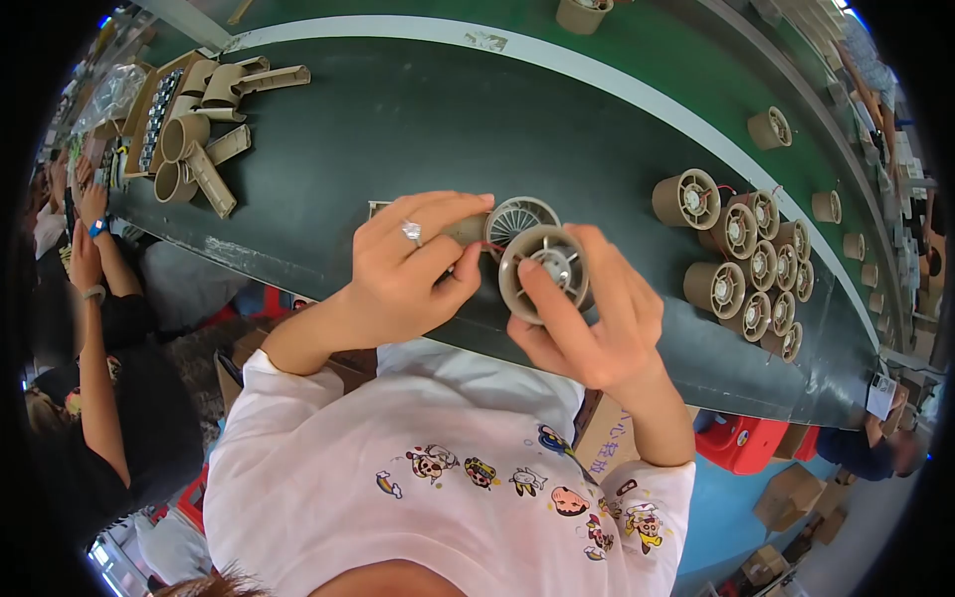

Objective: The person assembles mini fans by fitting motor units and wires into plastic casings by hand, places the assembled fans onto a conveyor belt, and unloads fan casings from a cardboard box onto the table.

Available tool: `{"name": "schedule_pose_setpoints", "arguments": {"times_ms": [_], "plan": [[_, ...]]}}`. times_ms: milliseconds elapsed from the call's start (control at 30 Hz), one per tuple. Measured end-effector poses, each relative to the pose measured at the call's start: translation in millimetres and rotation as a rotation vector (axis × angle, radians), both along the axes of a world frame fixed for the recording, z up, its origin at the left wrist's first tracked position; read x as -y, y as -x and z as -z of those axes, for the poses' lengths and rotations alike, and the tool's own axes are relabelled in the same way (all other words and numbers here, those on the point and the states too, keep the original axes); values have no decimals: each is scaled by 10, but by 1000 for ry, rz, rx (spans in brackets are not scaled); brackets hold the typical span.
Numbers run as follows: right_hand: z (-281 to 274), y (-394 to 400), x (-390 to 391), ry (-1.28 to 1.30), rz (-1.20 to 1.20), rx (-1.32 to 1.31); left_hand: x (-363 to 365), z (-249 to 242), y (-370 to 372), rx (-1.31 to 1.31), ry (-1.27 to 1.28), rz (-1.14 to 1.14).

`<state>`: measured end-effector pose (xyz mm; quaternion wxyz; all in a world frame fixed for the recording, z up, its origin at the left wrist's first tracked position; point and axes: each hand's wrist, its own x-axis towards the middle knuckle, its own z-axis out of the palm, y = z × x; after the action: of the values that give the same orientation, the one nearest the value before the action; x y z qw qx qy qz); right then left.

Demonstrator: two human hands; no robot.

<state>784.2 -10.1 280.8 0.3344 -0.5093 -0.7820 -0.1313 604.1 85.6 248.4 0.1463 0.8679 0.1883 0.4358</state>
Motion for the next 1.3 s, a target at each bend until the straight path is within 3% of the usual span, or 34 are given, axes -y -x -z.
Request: {"name": "schedule_pose_setpoints", "arguments": {"times_ms": [200, 267, 367, 700, 933, 1033, 1133, 1267, 1300], "plan": [[-201, -106, -135, 23, 54, 139, -197, 9, 185, -77, 21, 61], [-199, -135, -149, 53, 40, 156, -194, 36, 228, -190, 102, -25], [-233, -143, -165, 107, 6, 188, -141, 111, 267, -320, 215, 30], [-355, -43, -284, 251, -122, 234, -96, 153, 110, -256, 163, 18], [-289, -91, -347, 405, -160, 188, -96, 227, -9, -297, 386, 109], [-302, -137, -400, 660, -230, -192, -132, 160, 14, -313, 517, 161], [-230, -268, -447, 745, -337, -599, -176, 146, 17, -314, 606, 165], [181, -249, -358, 581, -360, -919, -156, 215, -14, -269, 527, 132], [234, -207, -341, 439, -336, -761, -173, 219, -12, -277, 524, 134]]}}
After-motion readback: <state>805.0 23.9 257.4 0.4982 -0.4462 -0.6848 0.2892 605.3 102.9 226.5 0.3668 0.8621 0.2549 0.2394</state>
